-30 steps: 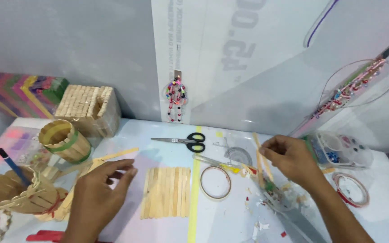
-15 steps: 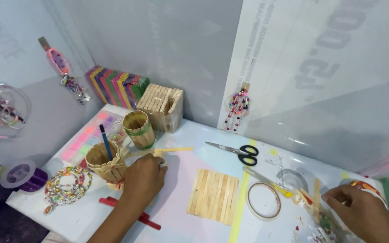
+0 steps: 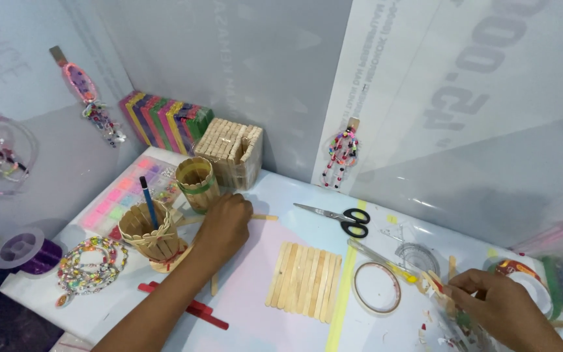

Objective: Building a structure by arranging and gluing popsicle sticks on a workspace.

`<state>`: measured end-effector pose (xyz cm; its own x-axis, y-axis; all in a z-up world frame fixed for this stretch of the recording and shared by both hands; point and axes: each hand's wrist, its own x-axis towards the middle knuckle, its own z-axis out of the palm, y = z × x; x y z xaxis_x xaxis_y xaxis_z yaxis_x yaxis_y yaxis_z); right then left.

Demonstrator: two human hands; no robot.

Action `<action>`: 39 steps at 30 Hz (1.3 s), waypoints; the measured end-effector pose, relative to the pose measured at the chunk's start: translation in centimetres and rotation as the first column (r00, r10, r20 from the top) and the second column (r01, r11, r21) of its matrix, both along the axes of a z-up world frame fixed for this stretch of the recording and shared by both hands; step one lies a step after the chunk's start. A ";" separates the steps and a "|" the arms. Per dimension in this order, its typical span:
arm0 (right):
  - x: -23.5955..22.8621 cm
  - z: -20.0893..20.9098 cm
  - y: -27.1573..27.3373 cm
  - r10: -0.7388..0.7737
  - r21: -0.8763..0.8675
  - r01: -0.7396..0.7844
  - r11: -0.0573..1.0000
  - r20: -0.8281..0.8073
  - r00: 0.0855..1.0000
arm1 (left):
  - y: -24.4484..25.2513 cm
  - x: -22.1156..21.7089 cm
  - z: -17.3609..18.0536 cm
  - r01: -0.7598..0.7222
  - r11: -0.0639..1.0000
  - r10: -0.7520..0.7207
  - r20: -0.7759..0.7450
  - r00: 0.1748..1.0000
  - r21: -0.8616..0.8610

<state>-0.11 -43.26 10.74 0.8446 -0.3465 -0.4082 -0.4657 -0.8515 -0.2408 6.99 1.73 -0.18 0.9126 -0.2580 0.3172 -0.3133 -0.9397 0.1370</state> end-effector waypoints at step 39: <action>4.7 4.1 9.5 -0.137 0.766 -0.431 0.477 0.550 0.824 | -5.5 -7.9 10.5 -0.309 0.534 0.011 -0.358 0.934 -0.787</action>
<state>4.57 -33.76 14.86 0.9953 0.0736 0.0624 0.0718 -0.1338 -0.9884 -0.92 -3.73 10.36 0.9894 0.1409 0.0354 0.0225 -0.3894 0.9208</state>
